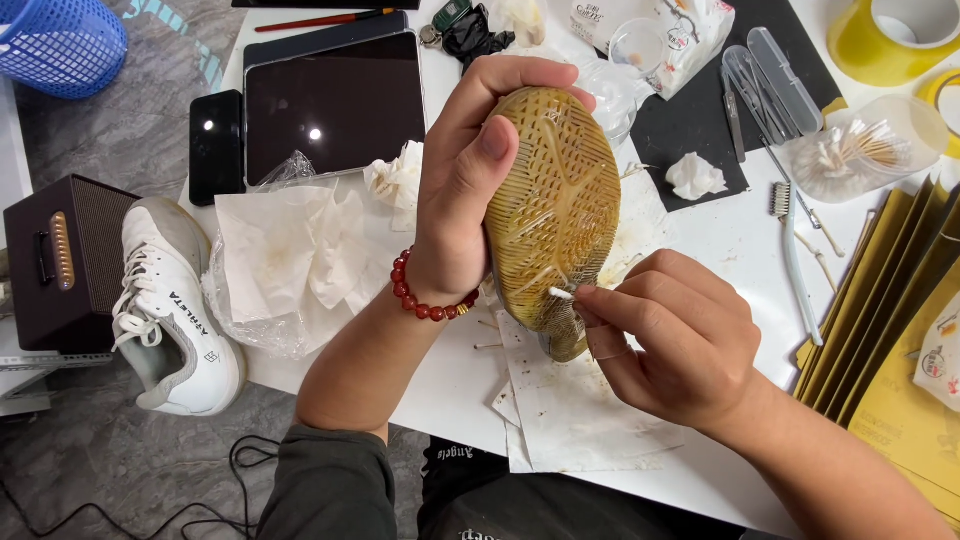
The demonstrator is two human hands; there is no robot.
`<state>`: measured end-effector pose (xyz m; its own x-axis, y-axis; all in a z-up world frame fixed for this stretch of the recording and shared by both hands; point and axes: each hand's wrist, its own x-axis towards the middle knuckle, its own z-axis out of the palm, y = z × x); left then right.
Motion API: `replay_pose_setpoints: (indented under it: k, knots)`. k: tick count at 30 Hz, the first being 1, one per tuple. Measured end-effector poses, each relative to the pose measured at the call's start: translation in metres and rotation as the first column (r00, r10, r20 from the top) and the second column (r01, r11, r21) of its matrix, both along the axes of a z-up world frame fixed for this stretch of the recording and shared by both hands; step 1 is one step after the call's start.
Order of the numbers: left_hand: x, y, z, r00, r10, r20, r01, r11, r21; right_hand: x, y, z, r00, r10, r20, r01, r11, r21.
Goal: Using a cotton swab to apply adhesive or cleaner to the detached sole of an athletic shoe.
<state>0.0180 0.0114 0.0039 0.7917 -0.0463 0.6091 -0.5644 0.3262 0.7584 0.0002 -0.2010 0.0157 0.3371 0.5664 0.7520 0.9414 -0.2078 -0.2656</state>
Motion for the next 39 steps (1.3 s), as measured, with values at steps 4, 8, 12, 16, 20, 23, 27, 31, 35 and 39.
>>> replay_pose_setpoints:
  k: [4,8,12,16,20,23,27,31,35,39]
  knots:
    - [-0.001,-0.001,0.000,1.000,0.014,0.012,-0.014,1.000,0.014,0.000,0.000,0.001,1.000,0.014,-0.008,-0.014,1.000,-0.002]
    - [-0.004,0.000,0.001,1.000,0.024,0.009,-0.024,0.999,0.031,-0.001,-0.002,0.005,1.000,-0.008,0.002,0.008,1.000,-0.008]
    - [-0.004,0.002,0.000,1.000,0.025,0.013,-0.025,0.999,0.036,-0.003,-0.003,0.005,0.999,-0.018,-0.034,0.018,1.000,-0.011]
    - [-0.002,0.002,-0.002,0.999,0.038,0.037,-0.040,0.998,0.044,-0.005,-0.001,0.002,0.997,-0.005,-0.077,0.004,1.000,-0.010]
    - [-0.004,0.002,-0.001,0.998,0.056,0.040,-0.058,0.997,0.047,-0.006,0.003,0.003,0.998,0.033,-0.062,-0.034,0.999,-0.012]
    - [-0.004,0.001,-0.002,0.997,0.071,0.030,-0.073,0.996,0.046,-0.004,0.002,0.002,0.999,0.040,-0.003,-0.040,0.999,-0.023]
    - [-0.001,0.000,-0.004,0.995,0.096,0.036,-0.097,0.995,0.020,-0.004,0.005,0.002,0.997,0.063,-0.045,-0.063,0.998,0.003]
    - [-0.001,0.000,-0.004,0.992,0.117,0.051,-0.119,0.993,0.023,-0.004,0.006,-0.001,0.999,0.030,-0.029,-0.030,1.000,0.007]
    - [-0.002,0.001,-0.005,0.992,0.122,0.029,-0.123,0.992,0.028,-0.005,0.008,0.004,0.998,0.025,-0.061,-0.023,0.999,0.026]
    - [0.000,0.003,-0.006,0.992,0.120,0.035,-0.121,0.992,0.039,-0.006,0.008,0.002,0.994,0.110,0.013,-0.110,0.994,-0.029]
